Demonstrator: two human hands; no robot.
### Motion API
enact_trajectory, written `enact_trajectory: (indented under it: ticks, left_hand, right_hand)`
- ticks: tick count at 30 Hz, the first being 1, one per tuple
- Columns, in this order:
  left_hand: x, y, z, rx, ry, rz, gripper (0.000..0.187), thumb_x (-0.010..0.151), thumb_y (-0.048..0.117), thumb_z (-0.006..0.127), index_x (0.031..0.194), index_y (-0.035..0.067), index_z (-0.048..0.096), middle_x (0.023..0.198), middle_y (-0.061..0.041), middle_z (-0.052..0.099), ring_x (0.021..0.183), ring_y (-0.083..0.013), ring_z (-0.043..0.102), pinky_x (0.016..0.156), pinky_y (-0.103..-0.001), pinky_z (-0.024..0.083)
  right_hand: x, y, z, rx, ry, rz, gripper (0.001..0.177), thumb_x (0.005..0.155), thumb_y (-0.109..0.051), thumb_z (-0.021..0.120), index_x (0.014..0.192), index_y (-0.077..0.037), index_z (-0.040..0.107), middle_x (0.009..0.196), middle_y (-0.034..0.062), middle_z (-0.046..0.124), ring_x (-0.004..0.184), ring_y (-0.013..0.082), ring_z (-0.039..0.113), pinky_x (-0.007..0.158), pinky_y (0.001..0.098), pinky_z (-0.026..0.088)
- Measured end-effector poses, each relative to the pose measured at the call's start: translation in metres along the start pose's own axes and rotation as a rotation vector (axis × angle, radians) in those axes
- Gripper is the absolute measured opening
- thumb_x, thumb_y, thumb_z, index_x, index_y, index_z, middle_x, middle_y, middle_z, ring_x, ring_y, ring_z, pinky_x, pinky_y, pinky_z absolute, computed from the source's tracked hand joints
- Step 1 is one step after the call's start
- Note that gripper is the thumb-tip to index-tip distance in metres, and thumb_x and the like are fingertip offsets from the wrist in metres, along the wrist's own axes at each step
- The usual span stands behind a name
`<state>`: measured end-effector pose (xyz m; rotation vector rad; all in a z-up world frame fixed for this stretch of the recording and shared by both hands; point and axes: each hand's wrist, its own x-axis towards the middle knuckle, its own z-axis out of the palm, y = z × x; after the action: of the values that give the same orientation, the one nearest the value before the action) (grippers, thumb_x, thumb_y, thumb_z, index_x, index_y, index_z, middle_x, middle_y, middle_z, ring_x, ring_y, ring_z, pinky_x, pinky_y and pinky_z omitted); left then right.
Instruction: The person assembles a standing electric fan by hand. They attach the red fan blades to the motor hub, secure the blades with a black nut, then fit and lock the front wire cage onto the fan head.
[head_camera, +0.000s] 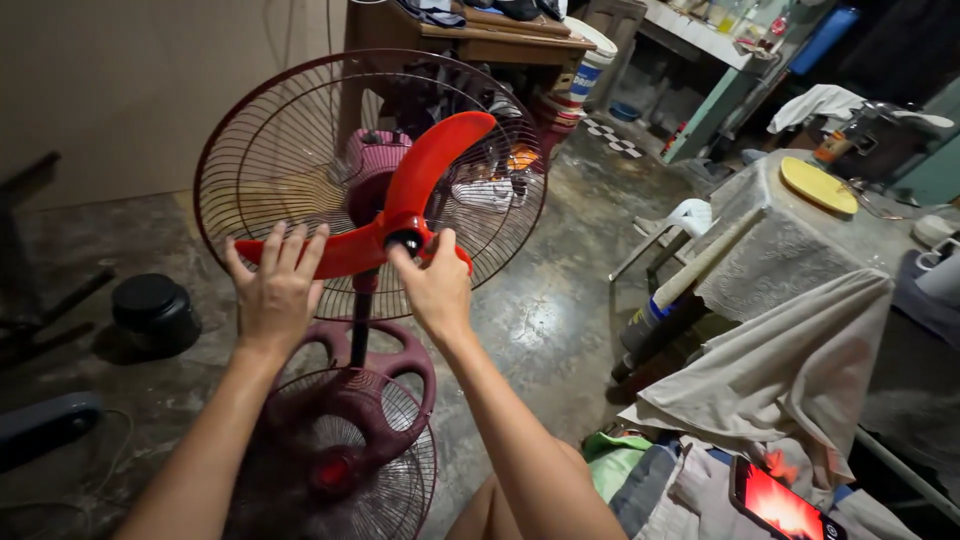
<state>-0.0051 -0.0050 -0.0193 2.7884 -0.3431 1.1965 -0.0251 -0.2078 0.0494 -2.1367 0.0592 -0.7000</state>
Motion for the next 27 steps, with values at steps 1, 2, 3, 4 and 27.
enact_trajectory:
  ticks: [1, 2, 3, 4, 27]
  left_hand:
    - [-0.001, 0.000, 0.000, 0.005, 0.000, 0.001, 0.082, 0.079, 0.032, 0.083, 0.155, 0.023, 0.052, 0.146, -0.002, 0.059, 0.143, -0.0222, 0.047, 0.119, -0.071, 0.025]
    - [-0.002, 0.000, 0.001, 0.010, -0.001, 0.003, 0.082, 0.079, 0.032, 0.083, 0.155, 0.023, 0.052, 0.146, -0.002, 0.059, 0.143, -0.0221, 0.047, 0.120, -0.071, 0.025]
    - [-0.004, 0.000, 0.000, 0.011, -0.006, 0.002, 0.082, 0.080, 0.032, 0.083, 0.155, 0.023, 0.052, 0.147, -0.002, 0.059, 0.144, -0.0222, 0.047, 0.120, -0.071, 0.025]
    - [-0.005, -0.001, 0.000, 0.012, -0.011, 0.002, 0.082, 0.080, 0.032, 0.083, 0.156, 0.023, 0.052, 0.147, -0.003, 0.059, 0.144, -0.0222, 0.047, 0.120, -0.071, 0.025]
    - [0.000, -0.002, -0.003, 0.044, -0.016, 0.007, 0.081, 0.080, 0.032, 0.082, 0.155, 0.025, 0.052, 0.147, -0.001, 0.059, 0.143, -0.0207, 0.049, 0.121, -0.070, 0.025]
  right_hand:
    - [-0.001, 0.001, 0.002, 0.046, -0.002, -0.071, 0.044, 0.082, -0.037, 0.075, 0.093, 0.001, 0.056, 0.072, 0.0164, 0.069, 0.066, 0.0324, 0.070, 0.063, 0.0448, 0.054]
    - [-0.002, 0.002, 0.004, 0.091, -0.004, -0.141, 0.042, 0.082, -0.035, 0.073, 0.096, 0.000, 0.055, 0.073, 0.0150, 0.070, 0.067, 0.0308, 0.071, 0.062, 0.0439, 0.055]
    - [-0.004, 0.004, 0.005, 0.135, -0.007, -0.212, 0.040, 0.083, -0.033, 0.071, 0.098, -0.001, 0.054, 0.075, 0.0136, 0.071, 0.067, 0.0292, 0.072, 0.062, 0.0430, 0.056]
    - [-0.007, 0.005, 0.007, 0.087, -0.017, -0.171, 0.042, 0.085, -0.037, 0.071, 0.097, -0.001, 0.056, 0.073, 0.0136, 0.070, 0.066, 0.0289, 0.071, 0.062, 0.0429, 0.055]
    - [0.000, 0.009, 0.009, 0.558, -0.241, 0.451, 0.064, 0.099, -0.052, 0.044, 0.071, 0.003, 0.061, 0.059, 0.0094, 0.063, 0.044, 0.0156, 0.063, 0.041, 0.0287, 0.053]
